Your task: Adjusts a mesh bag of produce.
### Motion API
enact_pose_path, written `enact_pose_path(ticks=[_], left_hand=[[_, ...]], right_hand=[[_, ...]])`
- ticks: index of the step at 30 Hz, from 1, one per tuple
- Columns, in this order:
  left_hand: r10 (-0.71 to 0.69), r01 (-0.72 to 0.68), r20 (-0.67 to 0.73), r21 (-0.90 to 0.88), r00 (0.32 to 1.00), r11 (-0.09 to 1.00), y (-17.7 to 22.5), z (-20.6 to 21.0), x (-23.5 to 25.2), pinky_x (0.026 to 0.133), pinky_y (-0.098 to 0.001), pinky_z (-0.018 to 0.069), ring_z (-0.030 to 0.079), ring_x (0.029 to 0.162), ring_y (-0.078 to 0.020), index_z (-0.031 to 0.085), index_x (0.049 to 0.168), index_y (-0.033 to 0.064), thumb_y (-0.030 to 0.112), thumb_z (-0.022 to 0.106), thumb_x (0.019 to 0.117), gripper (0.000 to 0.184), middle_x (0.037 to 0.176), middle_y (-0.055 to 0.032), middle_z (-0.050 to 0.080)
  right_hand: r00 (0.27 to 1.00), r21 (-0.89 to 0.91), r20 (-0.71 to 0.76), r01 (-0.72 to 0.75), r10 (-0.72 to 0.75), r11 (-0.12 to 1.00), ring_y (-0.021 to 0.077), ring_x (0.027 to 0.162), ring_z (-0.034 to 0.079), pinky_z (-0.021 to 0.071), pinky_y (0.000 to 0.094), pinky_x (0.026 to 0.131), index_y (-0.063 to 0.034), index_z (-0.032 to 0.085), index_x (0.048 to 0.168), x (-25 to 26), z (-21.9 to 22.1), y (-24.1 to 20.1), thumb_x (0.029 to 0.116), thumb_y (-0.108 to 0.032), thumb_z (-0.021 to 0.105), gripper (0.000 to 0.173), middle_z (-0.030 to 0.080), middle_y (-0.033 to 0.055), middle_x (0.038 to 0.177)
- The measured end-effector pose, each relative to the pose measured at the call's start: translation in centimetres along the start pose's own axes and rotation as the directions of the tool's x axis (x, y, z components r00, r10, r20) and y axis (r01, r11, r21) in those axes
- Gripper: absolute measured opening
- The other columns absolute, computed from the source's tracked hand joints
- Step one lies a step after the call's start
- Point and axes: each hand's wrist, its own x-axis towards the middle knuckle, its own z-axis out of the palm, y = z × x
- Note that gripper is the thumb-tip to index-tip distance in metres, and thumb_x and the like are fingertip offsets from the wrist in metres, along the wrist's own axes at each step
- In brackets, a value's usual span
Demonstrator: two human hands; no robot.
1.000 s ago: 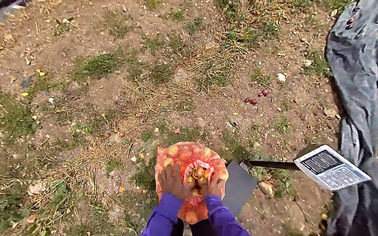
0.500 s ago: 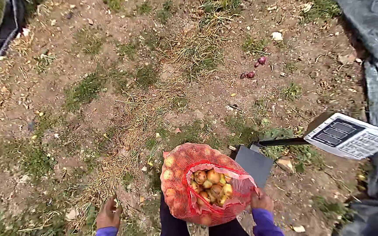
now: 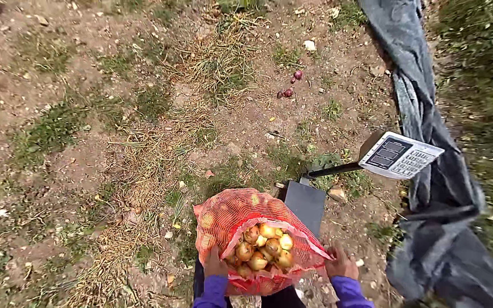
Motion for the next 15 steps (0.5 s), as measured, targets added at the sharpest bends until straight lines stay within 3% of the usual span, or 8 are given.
enact_pose_path(ticks=[4,7,8,9,10,12,13,15], left_hand=[[-0.064,0.080,-0.217,0.063,0.974,0.995,-11.6,-7.0,-3.2,0.098,-0.0649,0.0505,0.060,0.120,-0.0521,0.059,0.139,0.0023,0.010,0.074,0.0878,0.054,0.134,-0.0340,0.059],[-0.072,-0.076,-0.503,-0.267,0.861,0.961,-10.5,-6.5,-2.4,0.107,-0.0593,0.0461,0.064,0.121,-0.0418,0.069,0.128,-0.0020,0.002,0.060,0.0930,0.037,0.126,-0.0288,0.067],[-0.121,-0.192,-0.587,-0.443,0.800,0.876,-8.4,-5.8,-1.3,0.106,-0.0499,0.0499,0.068,0.114,-0.0328,0.070,0.120,-0.0073,-0.001,0.054,0.0961,0.030,0.119,-0.0249,0.071],[-0.192,-0.323,-0.614,-0.625,0.765,0.711,-5.6,-5.5,0.2,0.098,-0.0386,0.0550,0.070,0.101,-0.0223,0.067,0.112,-0.0123,-0.003,0.048,0.0984,0.026,0.107,-0.0198,0.073],[-0.244,-0.425,-0.586,-0.764,0.773,0.486,-2.5,-5.9,2.0,0.088,-0.0340,0.0583,0.070,0.089,-0.0174,0.063,0.107,-0.0136,-0.004,0.042,0.1017,0.024,0.097,-0.0153,0.072],[-0.211,-0.498,-0.505,-0.863,0.837,0.089,3.9,-7.5,5.2,0.071,-0.0354,0.0630,0.072,0.069,-0.0176,0.055,0.088,-0.0007,0.002,0.031,0.1057,0.031,0.071,-0.0058,0.070],[-0.143,-0.472,-0.465,-0.882,0.874,-0.016,6.2,-8.1,6.1,0.065,-0.0360,0.0625,0.070,0.061,-0.0179,0.051,0.080,0.0062,0.006,0.026,0.1079,0.037,0.061,-0.0027,0.065],[0.000,-0.441,-0.444,-0.890,0.896,-0.118,5.8,-8.0,5.5,0.058,-0.0362,0.0589,0.058,0.048,-0.0157,0.046,0.071,0.0132,0.012,0.019,0.1094,0.047,0.050,0.0013,0.051]], right_hand=[[0.996,0.088,-0.087,0.045,-0.037,0.995,0.0492,0.112,0.065,0.0520,0.0654,0.094,0.0008,0.076,0.107,1.3,1.8,-0.9,0.0817,-0.005,0.074,0.026,0.067,0.0312,0.118],[0.984,0.501,-0.159,0.009,0.082,0.865,0.0381,0.117,0.066,0.0489,0.0568,0.104,0.0044,0.076,0.109,3.1,3.8,-3.6,0.0906,0.001,0.056,0.027,0.072,0.0242,0.119],[0.979,0.677,-0.145,-0.009,0.145,0.736,0.0318,0.115,0.068,0.0513,0.0501,0.103,0.0069,0.074,0.108,4.1,4.0,-4.7,0.0923,0.002,0.052,0.027,0.073,0.0218,0.117],[0.976,0.829,-0.100,-0.024,0.192,0.558,0.0267,0.112,0.069,0.0538,0.0444,0.100,0.0096,0.072,0.106,5.4,3.7,-6.0,0.0936,0.005,0.050,0.026,0.073,0.0202,0.115],[0.981,0.924,-0.059,-0.017,0.185,0.381,0.0234,0.109,0.069,0.0556,0.0409,0.098,0.0108,0.069,0.103,6.9,3.1,-7.4,0.0933,0.007,0.047,0.024,0.074,0.0183,0.111],[0.993,0.997,-0.026,0.017,0.118,0.080,0.0220,0.097,0.071,0.0585,0.0405,0.091,0.0061,0.063,0.090,9.1,2.4,-9.3,0.0903,0.008,0.038,0.025,0.074,0.0142,0.095],[0.994,0.999,-0.021,0.026,0.108,-0.039,0.0203,0.085,0.070,0.0596,0.0405,0.083,-0.0016,0.058,0.080,9.1,2.6,-9.7,0.0899,0.006,0.035,0.026,0.069,0.0091,0.081],[0.993,0.963,0.016,0.017,0.120,-0.270,0.0131,0.052,0.053,0.0511,0.0359,0.061,-0.0187,0.044,0.059,4.2,3.5,-8.6,0.0852,-0.002,0.036,0.032,0.048,-0.0032,0.051]])
